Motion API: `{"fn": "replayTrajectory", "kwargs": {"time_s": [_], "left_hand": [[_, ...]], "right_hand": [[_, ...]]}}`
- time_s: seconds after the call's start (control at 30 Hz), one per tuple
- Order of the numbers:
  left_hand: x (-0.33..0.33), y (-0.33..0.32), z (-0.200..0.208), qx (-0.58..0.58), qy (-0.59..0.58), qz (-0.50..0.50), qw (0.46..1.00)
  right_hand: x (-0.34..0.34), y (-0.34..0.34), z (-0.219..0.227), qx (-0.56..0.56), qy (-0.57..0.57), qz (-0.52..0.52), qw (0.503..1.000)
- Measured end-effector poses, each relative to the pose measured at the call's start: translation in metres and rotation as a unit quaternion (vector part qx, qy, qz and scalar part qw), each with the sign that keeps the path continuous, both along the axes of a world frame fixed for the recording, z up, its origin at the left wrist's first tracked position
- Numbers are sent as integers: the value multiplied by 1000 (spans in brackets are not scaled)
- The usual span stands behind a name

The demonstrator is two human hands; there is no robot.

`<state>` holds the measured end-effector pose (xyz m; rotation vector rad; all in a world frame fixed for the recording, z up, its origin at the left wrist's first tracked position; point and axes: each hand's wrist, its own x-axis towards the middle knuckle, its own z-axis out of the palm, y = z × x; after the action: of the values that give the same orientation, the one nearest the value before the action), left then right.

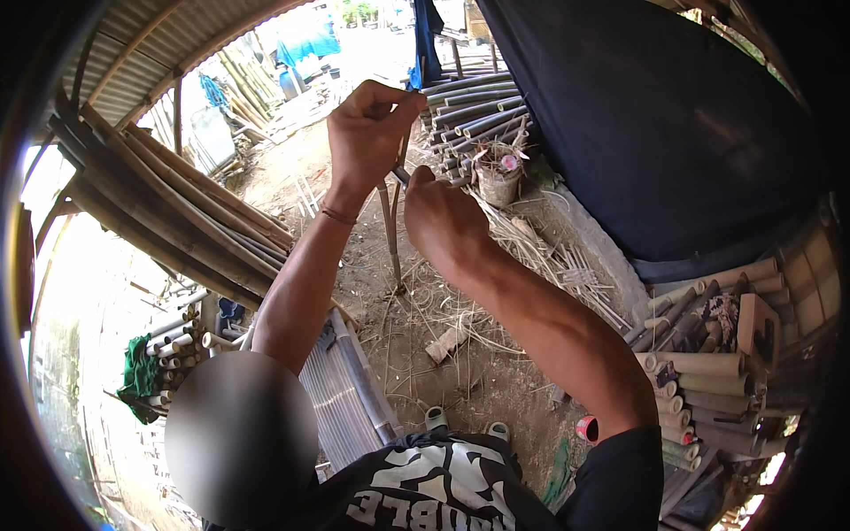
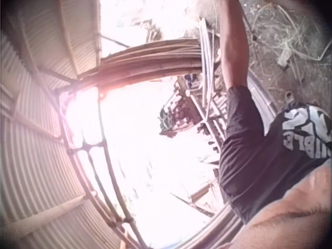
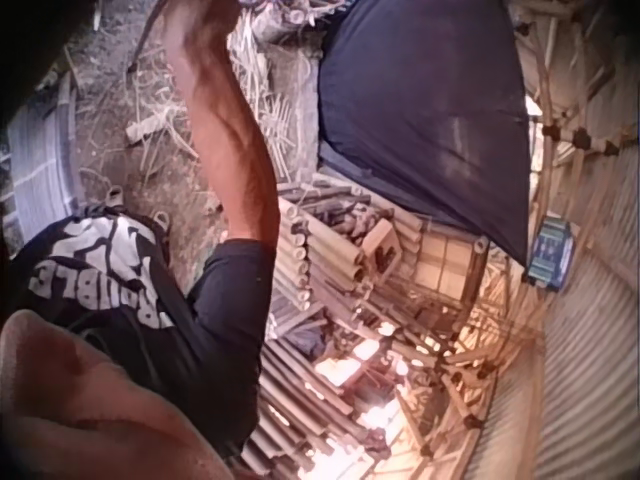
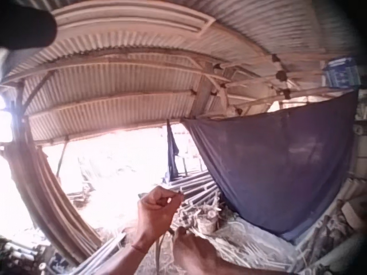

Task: The person uses a machete to split a long bamboo pole into thin strips. They repeatedly strike the pole against a wooden block to drive the blade through the material, then place the finished strips onto a woven bamboo mat.

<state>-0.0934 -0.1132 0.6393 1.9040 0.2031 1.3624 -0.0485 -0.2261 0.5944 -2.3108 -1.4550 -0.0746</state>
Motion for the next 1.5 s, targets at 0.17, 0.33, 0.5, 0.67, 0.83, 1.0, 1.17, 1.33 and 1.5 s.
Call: {"fn": "replayTrajectory", "kwargs": {"time_s": [0.17, 0.33, 0.5, 0.67, 0.83, 1.0, 1.17, 1.33, 1.5], "left_hand": [[-25, 6, 5, -18, -14, -17, 1000], [-25, 1, 14, -11, -16, -17, 1000], [-72, 35, 16, 206, 51, 77, 974], [-86, 70, 62, 141, 66, 47, 987], [-78, 52, 130, 18, 9, -128, 992], [-10, 97, 23, -78, 24, -178, 981], [33, 88, -45, -221, -18, -119, 968], [48, 91, -46, -238, -36, -148, 959], [57, 94, -39, -266, -41, -153, 951]], "right_hand": [[-21, 9, -7, 54, 383, 75, 919], [4, 74, -200, 2, 310, 0, 951], [-19, 82, -183, 30, 343, 33, 938], [-44, 29, -47, 129, 275, 100, 948], [-57, -16, 31, 82, 228, 57, 968], [-26, -16, -23, -63, 234, -45, 969], [-10, -3, -79, -110, 207, -79, 969], [-18, -1, -66, -114, 238, -109, 958], [7, -3, -125, -238, 329, -101, 908]]}}
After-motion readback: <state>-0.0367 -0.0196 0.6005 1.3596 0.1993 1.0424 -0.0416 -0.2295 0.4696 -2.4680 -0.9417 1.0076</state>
